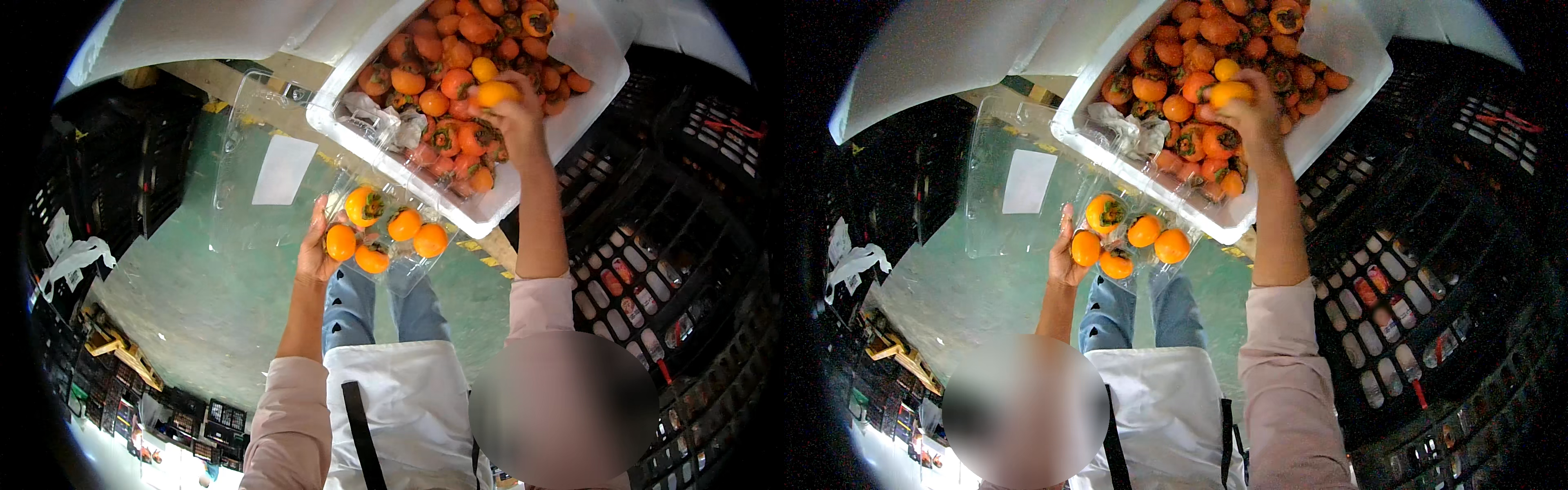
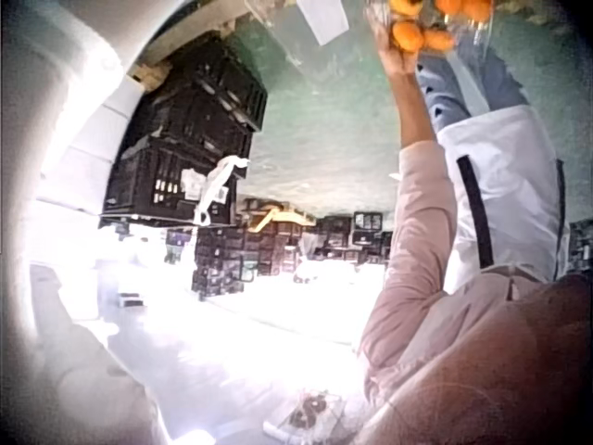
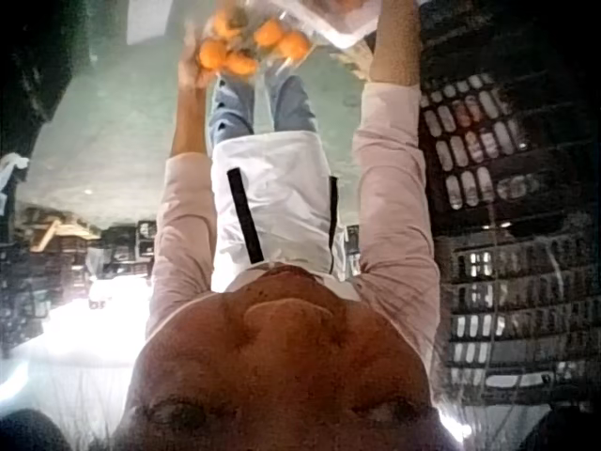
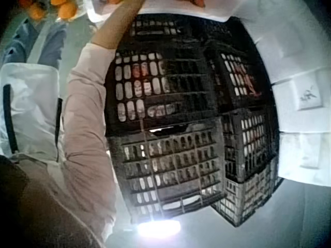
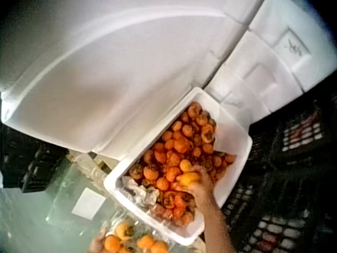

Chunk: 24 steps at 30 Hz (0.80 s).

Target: The person picks persimmons from a large container and places them into clear plastic trays on a metal table. They then close the trays with lids and stack the finished packages into a black crate. Other workers are visible nearby performing similar tasks.

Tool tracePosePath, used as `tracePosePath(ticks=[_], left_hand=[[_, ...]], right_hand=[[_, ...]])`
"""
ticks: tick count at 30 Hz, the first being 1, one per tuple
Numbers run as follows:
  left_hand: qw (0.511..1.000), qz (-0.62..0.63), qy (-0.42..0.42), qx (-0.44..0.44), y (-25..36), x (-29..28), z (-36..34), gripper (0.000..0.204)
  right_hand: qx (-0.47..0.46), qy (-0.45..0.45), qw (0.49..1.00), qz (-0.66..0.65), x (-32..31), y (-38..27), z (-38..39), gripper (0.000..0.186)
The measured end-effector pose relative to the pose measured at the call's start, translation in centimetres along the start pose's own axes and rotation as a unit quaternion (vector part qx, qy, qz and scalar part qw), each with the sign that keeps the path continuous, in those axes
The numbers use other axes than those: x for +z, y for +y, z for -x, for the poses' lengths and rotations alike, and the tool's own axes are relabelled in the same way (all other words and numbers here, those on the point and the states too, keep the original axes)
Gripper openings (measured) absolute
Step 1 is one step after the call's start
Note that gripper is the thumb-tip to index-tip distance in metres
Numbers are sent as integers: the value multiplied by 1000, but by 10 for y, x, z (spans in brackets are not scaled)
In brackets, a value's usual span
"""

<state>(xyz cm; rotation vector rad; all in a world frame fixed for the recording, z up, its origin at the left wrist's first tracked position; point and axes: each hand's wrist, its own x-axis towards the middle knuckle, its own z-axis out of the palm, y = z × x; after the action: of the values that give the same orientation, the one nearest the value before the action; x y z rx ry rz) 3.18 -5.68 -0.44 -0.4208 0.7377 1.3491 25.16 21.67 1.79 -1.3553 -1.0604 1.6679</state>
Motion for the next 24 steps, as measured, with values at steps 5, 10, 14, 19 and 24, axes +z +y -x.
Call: tracePosePath(ticks=[5, 10, 14, 19, 24], left_hand=[[998, 0, 66, 14, 5, -3, 2, 44], [998, 4, 61, 21, 12, 5, 9, 47], [996, 1, 82, 27, 17, -8, 15, 54], [997, 27, 69, 23, 20, -6, 19, 47], [996, 33, 72, 32, 19, -13, 24, 45]], right_hand=[[101, 110, 981, 128, -35, -3, -42, 39], [-15, 33, 822, 568, -25, 3, -89, 40], [-82, 123, 714, 684, -42, -8, -132, 47], [36, 33, 640, 767, -54, -21, -159, 61], [-35, 161, 717, 677, -71, -15, -155, 66]])
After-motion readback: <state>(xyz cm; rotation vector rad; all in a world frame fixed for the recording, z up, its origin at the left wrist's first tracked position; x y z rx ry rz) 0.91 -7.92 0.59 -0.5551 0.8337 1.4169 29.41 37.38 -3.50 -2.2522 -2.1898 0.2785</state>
